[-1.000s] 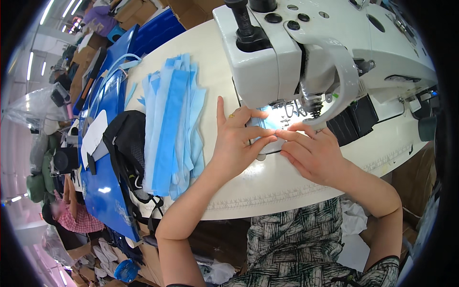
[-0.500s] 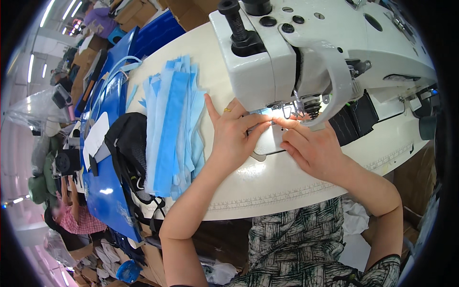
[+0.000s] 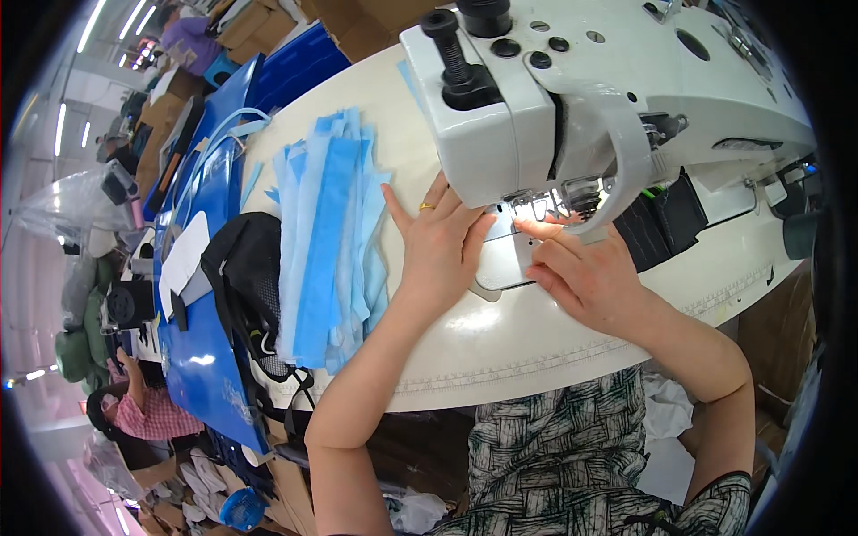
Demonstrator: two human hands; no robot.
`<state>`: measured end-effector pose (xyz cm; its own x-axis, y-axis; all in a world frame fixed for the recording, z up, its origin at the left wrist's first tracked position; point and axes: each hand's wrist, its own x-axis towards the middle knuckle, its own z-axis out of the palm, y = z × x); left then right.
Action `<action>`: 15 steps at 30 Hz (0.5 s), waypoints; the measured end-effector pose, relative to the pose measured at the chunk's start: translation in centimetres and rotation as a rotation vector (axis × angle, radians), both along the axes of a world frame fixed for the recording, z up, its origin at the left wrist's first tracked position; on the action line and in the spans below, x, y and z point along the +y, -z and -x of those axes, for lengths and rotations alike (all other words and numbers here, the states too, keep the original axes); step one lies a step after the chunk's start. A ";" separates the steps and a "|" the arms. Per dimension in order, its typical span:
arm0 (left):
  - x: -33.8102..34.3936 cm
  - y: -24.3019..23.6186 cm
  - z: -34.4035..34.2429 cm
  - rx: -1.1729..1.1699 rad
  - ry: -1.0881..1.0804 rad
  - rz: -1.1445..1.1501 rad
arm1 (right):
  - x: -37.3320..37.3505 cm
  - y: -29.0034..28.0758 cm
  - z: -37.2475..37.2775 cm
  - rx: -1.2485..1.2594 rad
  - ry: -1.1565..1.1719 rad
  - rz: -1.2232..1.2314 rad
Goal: Sewing together fabric components for masks using an industrial sewing machine.
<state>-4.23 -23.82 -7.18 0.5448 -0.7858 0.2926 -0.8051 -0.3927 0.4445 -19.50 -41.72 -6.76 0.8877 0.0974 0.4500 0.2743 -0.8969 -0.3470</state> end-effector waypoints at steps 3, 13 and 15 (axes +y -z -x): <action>-0.1 0.4 0.0 -0.024 -0.012 0.016 | 0.1 0.2 -0.1 -0.031 -0.005 -0.020; -0.1 1.1 0.3 -0.079 -0.077 0.087 | 0.4 -0.5 -0.1 0.054 -0.003 -0.032; -0.2 1.2 0.4 -0.103 -0.067 0.114 | 0.6 -0.7 -0.2 0.039 0.012 -0.029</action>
<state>-4.59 -23.98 -8.38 0.5572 -0.7075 0.4347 -0.8225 -0.3984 0.4059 -19.26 -41.17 -6.10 0.9056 0.0735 0.4177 0.2490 -0.8894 -0.3833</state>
